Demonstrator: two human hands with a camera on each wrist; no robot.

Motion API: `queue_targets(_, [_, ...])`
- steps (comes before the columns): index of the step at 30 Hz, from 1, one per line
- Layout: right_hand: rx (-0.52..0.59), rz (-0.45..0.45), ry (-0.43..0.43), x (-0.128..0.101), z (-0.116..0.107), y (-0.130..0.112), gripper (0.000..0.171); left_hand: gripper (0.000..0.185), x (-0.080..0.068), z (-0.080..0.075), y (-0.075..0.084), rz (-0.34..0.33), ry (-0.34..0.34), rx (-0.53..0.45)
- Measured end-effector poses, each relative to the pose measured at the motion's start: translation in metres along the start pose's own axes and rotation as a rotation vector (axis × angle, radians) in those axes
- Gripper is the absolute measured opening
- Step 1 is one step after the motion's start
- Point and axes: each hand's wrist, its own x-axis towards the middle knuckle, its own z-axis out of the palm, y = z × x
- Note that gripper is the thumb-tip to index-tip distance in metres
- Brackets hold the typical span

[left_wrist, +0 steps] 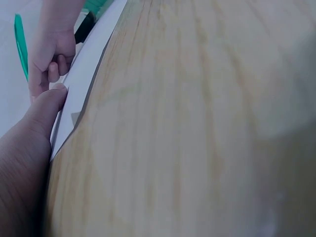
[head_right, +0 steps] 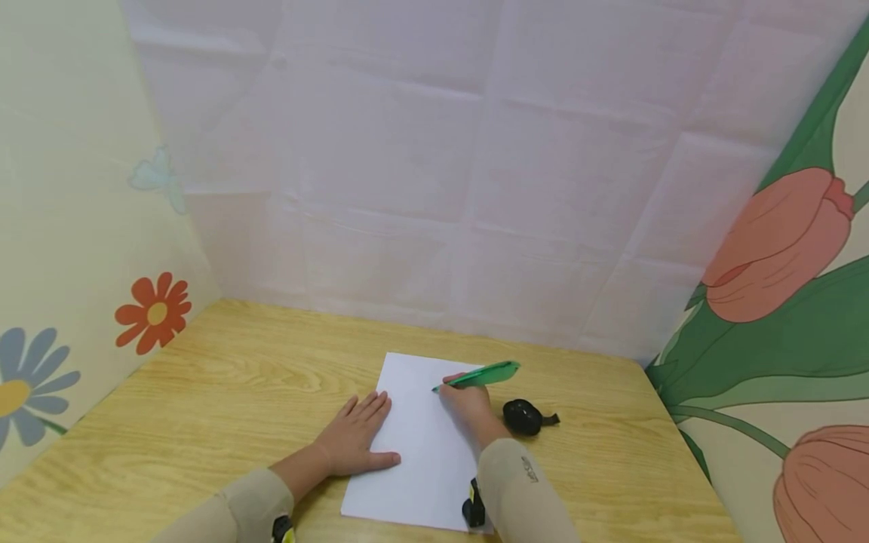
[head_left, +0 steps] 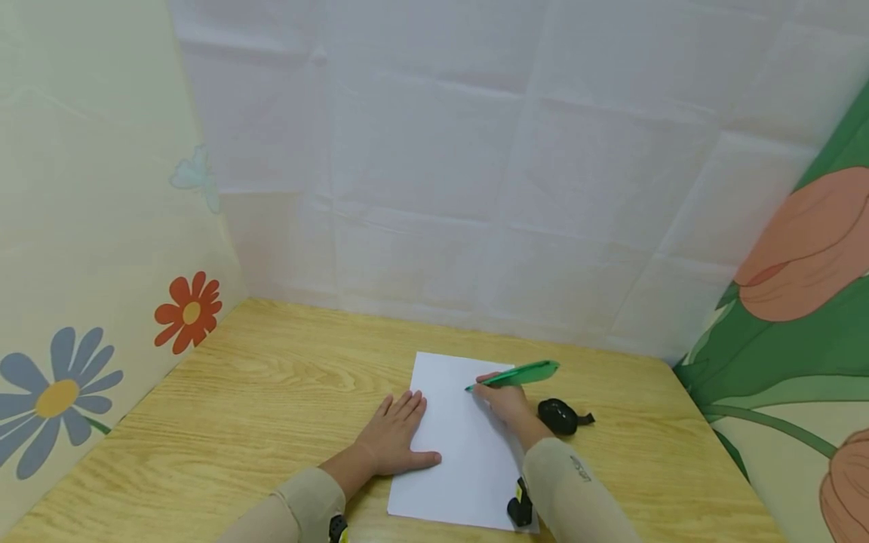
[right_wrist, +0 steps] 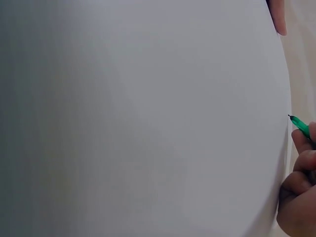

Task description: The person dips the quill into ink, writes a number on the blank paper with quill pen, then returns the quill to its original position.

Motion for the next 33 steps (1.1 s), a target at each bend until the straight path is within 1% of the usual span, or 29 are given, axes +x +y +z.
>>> queue_targets(5, [0.004, -0.008, 0.006, 0.0007, 0.0012, 0.0001, 0.024, 0.106, -0.0001, -0.0003, 0.0008, -0.005, -0.012, -0.004])
queue_targets(11, [-0.007, -0.025, 0.019, -0.0011, 0.0041, -0.0023, 0.022, 0.106, -0.0004, 0.0001, 0.0007, -0.001, 0.000, -0.003])
queue_targets(18, [-0.017, -0.042, 0.001, -0.0015, 0.0057, -0.0021, 0.021, 0.106, -0.0013, -0.0005, 0.0009, 0.000, 0.004, 0.004])
queue_targets(29, [-0.023, -0.064, 0.001, -0.0015, 0.0064, -0.0026, 0.020, 0.106, -0.0012, -0.0005, 0.0006, 0.005, 0.010, 0.006])
queue_targets(33, [-0.042, -0.073, -0.006, -0.0017, 0.0063, -0.0023, 0.020, 0.106, -0.0008, -0.0002, 0.0002, 0.007, 0.007, 0.011])
